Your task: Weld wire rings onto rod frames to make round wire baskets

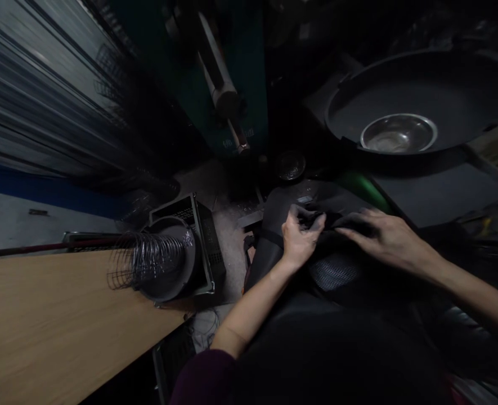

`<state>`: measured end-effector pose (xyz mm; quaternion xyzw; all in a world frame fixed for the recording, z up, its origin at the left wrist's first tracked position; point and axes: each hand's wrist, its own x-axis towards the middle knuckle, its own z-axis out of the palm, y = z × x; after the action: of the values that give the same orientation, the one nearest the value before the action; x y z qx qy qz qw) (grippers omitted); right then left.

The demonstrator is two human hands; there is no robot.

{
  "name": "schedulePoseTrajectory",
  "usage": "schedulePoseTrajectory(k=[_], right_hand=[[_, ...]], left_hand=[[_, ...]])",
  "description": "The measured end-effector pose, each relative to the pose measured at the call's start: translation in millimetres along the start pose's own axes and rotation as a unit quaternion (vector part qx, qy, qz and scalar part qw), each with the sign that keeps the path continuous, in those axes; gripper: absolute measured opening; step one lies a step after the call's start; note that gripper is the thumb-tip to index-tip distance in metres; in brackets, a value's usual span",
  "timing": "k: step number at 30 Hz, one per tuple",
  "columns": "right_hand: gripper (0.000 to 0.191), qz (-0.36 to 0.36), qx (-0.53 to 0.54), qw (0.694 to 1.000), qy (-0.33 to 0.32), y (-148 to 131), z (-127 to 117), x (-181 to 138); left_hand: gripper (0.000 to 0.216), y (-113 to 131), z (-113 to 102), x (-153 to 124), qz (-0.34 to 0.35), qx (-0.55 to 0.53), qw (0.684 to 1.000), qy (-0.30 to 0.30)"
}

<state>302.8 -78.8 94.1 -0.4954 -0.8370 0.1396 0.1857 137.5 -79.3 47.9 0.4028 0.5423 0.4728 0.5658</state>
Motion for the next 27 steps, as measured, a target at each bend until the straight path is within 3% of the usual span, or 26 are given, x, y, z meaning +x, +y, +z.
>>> schedulePoseTrajectory(k=[2,4,7,11,13,18,24,27], right_hand=[[0.032,-0.021,-0.097,0.995,-0.022,-1.7,2.0,-3.8],[0.038,-0.092,-0.208,0.973,-0.03,-3.7,2.1,-7.1],[0.042,-0.164,-0.203,0.965,-0.035,-1.8,-3.1,-7.8],[0.039,-0.045,0.015,0.999,-0.012,7.5,-14.0,0.3],[0.042,0.006,0.048,0.999,0.024,9.8,-15.0,5.5],[0.043,0.019,0.018,0.999,0.041,5.9,-1.4,10.9],[0.03,-0.008,-0.096,0.988,0.123,-6.8,12.5,11.8],[0.029,0.007,-0.062,0.988,0.139,-10.2,16.5,17.2]], left_hand=[[0.028,-3.6,2.7,-0.8,-0.004,-0.002,1.0,0.008],[0.029,-5.4,1.5,2.1,-0.01,0.011,1.0,-0.004],[0.028,-4.5,-5.8,9.8,-0.026,0.04,0.997,-0.064],[0.022,-0.7,-15.5,15.3,-0.038,0.056,0.986,-0.151],[0.021,1.5,-16.9,14.6,-0.029,0.059,0.984,-0.168],[0.024,6.0,-14.4,8.3,0.024,0.042,0.988,-0.149],[0.02,6.4,-10.8,1.2,0.131,0.074,0.982,-0.116],[0.017,10.3,-11.0,8.1,0.182,0.093,0.971,-0.126]])
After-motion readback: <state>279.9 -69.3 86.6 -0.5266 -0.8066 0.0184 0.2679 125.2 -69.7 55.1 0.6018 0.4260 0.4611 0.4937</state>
